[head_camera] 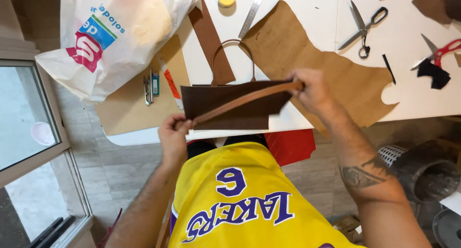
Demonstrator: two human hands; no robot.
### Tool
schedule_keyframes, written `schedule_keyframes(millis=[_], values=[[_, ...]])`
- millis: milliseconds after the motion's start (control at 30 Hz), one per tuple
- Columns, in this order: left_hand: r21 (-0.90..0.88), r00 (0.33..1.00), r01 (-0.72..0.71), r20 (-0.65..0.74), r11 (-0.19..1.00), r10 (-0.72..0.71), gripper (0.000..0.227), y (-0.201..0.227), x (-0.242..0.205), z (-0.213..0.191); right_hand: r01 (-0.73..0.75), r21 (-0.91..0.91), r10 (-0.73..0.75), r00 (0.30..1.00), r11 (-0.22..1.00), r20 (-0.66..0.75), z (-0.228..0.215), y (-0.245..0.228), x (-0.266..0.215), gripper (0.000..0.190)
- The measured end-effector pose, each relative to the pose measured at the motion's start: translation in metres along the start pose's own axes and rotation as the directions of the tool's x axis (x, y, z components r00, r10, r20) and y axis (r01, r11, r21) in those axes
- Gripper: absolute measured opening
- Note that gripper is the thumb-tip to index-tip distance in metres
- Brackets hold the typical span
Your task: Sewing leather handles onto a bag panel and applying glue to secure them.
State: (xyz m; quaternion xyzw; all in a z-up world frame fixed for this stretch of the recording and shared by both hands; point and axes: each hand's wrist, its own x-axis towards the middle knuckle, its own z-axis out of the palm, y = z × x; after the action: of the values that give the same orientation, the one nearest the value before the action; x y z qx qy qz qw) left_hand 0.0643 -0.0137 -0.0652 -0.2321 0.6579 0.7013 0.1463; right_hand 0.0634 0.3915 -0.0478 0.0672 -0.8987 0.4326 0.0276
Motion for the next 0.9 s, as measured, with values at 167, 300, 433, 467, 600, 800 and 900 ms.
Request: schedule_keyframes(millis=[167, 300, 433, 467, 600, 800, 900], values=[[-0.021, 0.943, 0.332, -0.01, 0.943, -0.332, 0.017, -0.097, -0.03, -0.034, -0.392, -0.025, 0.392, 0.918, 0.92, 0.06, 0.083, 0.009, -0.099, 0.028], [0.031, 0.938, 0.346, -0.02, 0.938, -0.346, 0.019, -0.08, -0.02, -0.026, -0.522, -0.223, 0.546, 0.835, 0.823, 0.061, 0.118, 0.04, -0.106, 0.03], [0.021, 0.964, 0.266, 0.005, 0.964, -0.267, 0.019, -0.168, 0.055, -0.032, -0.482, -0.256, 0.501, 0.865, 0.838, 0.012, 0.134, 0.075, -0.069, 0.035], [0.047, 0.972, 0.233, 0.007, 0.971, -0.234, 0.023, -0.152, 0.059, -0.027, -0.424, -0.254, 0.434, 0.901, 0.869, -0.02, 0.136, 0.075, -0.06, 0.034], [0.041, 0.99, 0.133, -0.058, 0.99, -0.13, 0.027, -0.134, 0.064, -0.03, -0.37, -0.319, 0.346, 0.929, 0.873, -0.13, 0.121, 0.04, -0.043, 0.031], [0.013, 0.955, 0.289, 0.06, 0.957, -0.289, 0.016, -0.134, 0.018, -0.065, -0.71, -0.072, 0.71, 0.703, 0.7, -0.024, 0.117, 0.014, -0.133, 0.02], [0.09, 0.883, 0.434, 0.156, 0.897, -0.443, 0.015, -0.121, -0.016, -0.071, -0.748, 0.096, 0.748, 0.662, 0.657, 0.04, 0.126, 0.026, -0.178, 0.014]])
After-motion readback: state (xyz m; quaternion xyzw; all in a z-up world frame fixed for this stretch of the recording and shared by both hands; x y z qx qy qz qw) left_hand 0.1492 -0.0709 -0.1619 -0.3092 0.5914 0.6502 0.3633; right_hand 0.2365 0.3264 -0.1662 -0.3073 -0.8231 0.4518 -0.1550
